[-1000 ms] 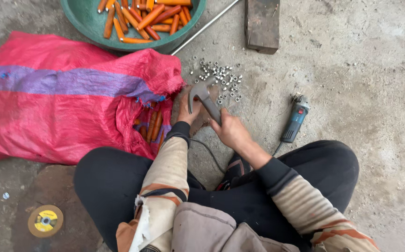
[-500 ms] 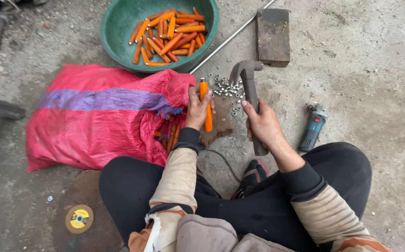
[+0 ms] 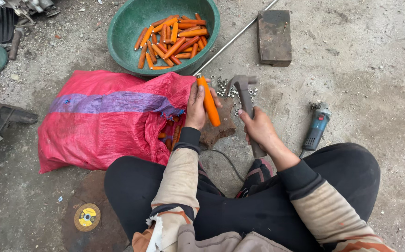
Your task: The person sits on the ground and repeatedly picks up orange cylindrical objects and small metal rings. They place a ring on the end of a cylinder and use a hammer to strike it, then place the finished item into a green basin.
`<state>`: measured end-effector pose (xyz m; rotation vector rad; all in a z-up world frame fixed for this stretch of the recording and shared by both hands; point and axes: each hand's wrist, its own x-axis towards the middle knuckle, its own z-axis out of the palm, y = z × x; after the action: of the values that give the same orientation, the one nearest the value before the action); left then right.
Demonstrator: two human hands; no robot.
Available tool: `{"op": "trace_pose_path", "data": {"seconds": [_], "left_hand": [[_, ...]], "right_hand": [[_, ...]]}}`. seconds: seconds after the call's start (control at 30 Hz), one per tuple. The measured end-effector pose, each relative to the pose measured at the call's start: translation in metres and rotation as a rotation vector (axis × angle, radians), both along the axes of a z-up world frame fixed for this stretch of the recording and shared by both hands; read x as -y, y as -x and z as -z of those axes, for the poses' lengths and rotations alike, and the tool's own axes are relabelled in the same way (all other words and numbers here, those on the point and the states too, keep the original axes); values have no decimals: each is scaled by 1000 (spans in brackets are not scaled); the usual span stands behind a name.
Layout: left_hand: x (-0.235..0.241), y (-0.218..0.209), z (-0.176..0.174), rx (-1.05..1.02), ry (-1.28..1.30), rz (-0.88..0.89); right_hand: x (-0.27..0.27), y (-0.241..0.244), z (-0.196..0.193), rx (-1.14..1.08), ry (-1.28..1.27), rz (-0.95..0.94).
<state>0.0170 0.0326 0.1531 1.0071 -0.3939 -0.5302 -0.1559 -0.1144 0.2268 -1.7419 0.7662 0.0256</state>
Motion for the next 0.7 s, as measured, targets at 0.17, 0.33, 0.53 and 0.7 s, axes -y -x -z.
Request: {"op": "trace_pose_path", "data": {"seconds": [0.17,0.33,0.53,0.7], "left_hand": [[-12,-7,95,-660,-95,-216],[-11,-31,144,-786,50,-395],[-7,-174,25,-642,141,-341],[-79,-150,58,-199,-468,-33]], "right_hand": [[-12,-16,98,-164,-42,-15],[-31,-20,163,-212,212,-206],[-43,-38,178,-174,482,-391],[-41,-55,167,-146,564,-554]]}}
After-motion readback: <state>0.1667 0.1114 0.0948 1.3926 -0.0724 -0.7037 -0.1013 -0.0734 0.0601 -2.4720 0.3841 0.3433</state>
